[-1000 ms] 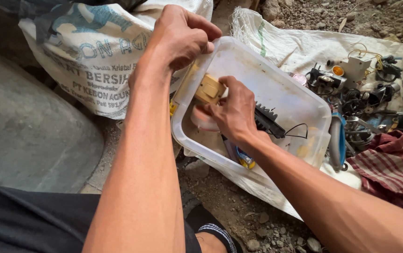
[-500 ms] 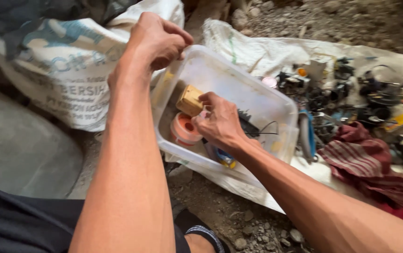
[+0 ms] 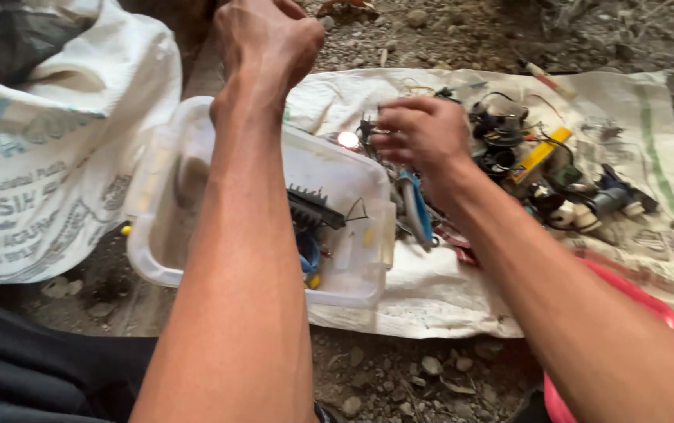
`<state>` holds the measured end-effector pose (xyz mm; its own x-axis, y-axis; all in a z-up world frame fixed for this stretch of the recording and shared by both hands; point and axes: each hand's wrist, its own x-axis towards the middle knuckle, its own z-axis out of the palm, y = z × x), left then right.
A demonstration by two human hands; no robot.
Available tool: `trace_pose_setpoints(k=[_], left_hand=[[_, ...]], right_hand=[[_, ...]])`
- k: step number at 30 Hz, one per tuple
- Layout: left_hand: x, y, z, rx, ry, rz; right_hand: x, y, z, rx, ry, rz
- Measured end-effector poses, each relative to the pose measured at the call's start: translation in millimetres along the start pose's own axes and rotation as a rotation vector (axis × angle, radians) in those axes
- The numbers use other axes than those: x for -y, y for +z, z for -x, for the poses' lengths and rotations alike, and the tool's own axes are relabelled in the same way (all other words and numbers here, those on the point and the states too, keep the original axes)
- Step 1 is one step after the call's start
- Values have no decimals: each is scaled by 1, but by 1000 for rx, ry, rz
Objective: Cleaning and repairing various small engine or mechanical parts using tools and a cloth.
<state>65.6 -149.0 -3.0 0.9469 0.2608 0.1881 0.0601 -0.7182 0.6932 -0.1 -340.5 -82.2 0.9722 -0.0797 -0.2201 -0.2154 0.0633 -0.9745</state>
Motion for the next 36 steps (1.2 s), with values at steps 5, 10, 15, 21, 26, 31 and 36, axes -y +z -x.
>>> trace_pose_setpoints(k=[5, 10, 15, 21, 26, 31, 36], left_hand=[[-12, 23, 12, 85, 21, 81], [-8, 53, 38, 234, -8, 81], [-5, 66, 56, 415, -96, 120], [10, 116, 67, 641, -258, 302], [-1, 111, 88, 703, -142, 122], [-7, 103, 96, 760, -106, 44], [0, 99, 95, 750, -140, 64]], right_hand=[[-106, -87, -21, -254, 227, 405], [-149, -119, -20, -232, -47, 873], [-134, -118, -58, 48, -57, 1298], [-108, -118, -52, 291, 208, 1215], [-140, -143, -66, 310, -57, 1350], [-142, -155, -55, 171, 31, 1204], [-151, -190, -74, -246, -91, 1139]])
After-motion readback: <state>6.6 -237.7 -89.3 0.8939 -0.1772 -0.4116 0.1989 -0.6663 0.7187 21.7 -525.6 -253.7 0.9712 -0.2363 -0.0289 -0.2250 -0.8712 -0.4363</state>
